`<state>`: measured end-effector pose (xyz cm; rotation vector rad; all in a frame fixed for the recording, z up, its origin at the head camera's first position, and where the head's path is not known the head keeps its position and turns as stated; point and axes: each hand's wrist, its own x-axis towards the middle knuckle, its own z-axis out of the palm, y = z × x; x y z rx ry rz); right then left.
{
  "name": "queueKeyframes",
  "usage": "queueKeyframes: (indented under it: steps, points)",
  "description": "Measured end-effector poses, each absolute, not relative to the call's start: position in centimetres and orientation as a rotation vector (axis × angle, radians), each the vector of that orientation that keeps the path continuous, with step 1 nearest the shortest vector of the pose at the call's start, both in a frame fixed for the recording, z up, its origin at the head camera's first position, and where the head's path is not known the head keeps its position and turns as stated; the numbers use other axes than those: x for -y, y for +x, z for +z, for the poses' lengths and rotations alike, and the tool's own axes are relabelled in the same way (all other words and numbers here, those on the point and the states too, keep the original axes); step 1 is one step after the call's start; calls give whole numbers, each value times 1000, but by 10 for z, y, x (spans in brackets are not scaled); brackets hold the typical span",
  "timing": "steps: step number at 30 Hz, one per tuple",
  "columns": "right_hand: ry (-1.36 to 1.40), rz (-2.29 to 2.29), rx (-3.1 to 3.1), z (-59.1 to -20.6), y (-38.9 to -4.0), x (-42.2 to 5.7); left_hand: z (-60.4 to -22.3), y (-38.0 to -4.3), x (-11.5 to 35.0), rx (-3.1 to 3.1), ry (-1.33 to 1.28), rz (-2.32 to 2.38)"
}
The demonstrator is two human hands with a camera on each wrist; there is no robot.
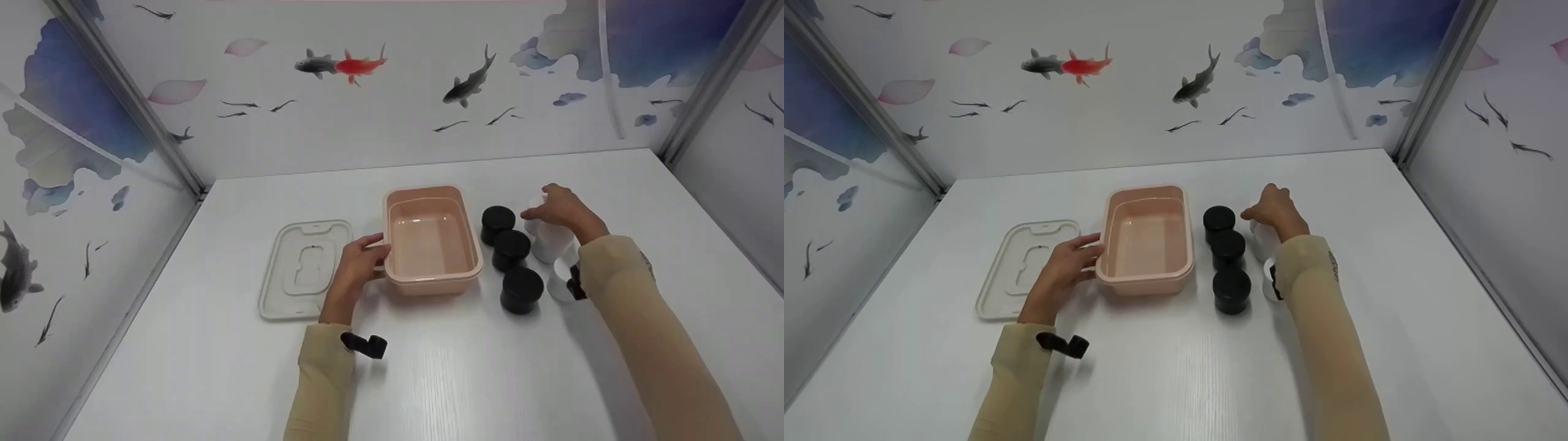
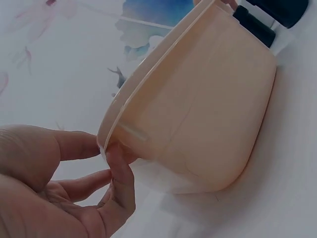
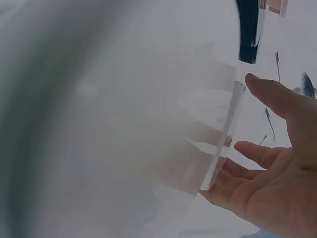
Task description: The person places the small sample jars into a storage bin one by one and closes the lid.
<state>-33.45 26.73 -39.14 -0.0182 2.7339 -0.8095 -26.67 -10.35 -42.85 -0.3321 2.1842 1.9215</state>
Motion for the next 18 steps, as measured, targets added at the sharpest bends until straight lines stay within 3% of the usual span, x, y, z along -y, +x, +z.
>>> queueKeyframes:
  steps: [18]
  points:
    - [41,-853,-2825,-389,-340,-266,-428,-267,109,-2190,-317,1894]
